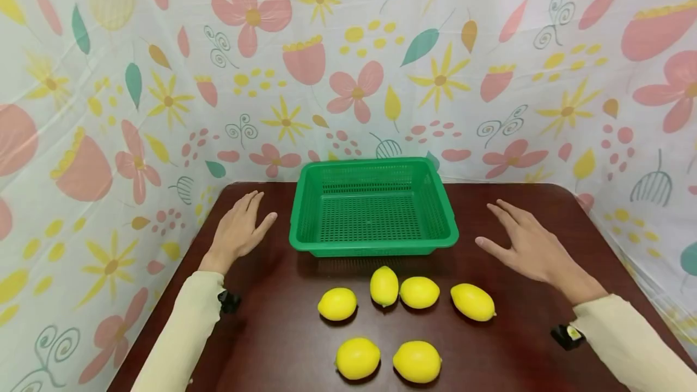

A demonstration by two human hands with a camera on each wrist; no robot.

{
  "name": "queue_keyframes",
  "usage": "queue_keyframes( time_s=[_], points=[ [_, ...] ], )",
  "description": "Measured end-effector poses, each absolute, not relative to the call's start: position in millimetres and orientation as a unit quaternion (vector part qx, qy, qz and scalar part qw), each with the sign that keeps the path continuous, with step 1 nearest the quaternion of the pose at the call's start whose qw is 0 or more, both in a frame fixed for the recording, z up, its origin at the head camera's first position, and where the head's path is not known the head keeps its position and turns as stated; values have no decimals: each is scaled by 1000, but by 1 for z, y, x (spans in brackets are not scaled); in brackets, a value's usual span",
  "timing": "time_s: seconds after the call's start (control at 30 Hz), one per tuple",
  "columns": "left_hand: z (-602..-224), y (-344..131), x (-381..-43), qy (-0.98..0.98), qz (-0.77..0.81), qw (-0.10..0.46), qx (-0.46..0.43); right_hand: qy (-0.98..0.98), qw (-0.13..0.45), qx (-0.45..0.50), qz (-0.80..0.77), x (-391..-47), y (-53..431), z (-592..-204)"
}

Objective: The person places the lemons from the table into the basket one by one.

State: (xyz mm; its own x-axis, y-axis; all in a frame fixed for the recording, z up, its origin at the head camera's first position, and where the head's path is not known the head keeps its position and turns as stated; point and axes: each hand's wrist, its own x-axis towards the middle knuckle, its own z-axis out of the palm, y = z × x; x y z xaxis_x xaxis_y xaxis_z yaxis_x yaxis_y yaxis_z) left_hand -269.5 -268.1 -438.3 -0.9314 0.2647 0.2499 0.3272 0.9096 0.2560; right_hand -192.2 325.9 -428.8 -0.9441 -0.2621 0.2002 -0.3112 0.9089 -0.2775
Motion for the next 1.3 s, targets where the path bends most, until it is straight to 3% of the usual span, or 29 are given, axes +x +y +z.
queue_keyframes(
  time_s=[0.27,0.7,0.9,1.3],
  points=[
    [-441,-244,-260,-951,-263,106,-128,-966,94,164,176,-158,312,-431],
    [-460,-205,-257,-812,-583,-17,-28,-961,88,164,207,-121,300,-451],
    [-466,-196,-256,-771,-635,-51,15,-957,82,170,220,-115,293,-463],
    [-469,-191,-261,-714,-695,-55,60,-964,79,158,200,-112,290,-482]
  ],
)
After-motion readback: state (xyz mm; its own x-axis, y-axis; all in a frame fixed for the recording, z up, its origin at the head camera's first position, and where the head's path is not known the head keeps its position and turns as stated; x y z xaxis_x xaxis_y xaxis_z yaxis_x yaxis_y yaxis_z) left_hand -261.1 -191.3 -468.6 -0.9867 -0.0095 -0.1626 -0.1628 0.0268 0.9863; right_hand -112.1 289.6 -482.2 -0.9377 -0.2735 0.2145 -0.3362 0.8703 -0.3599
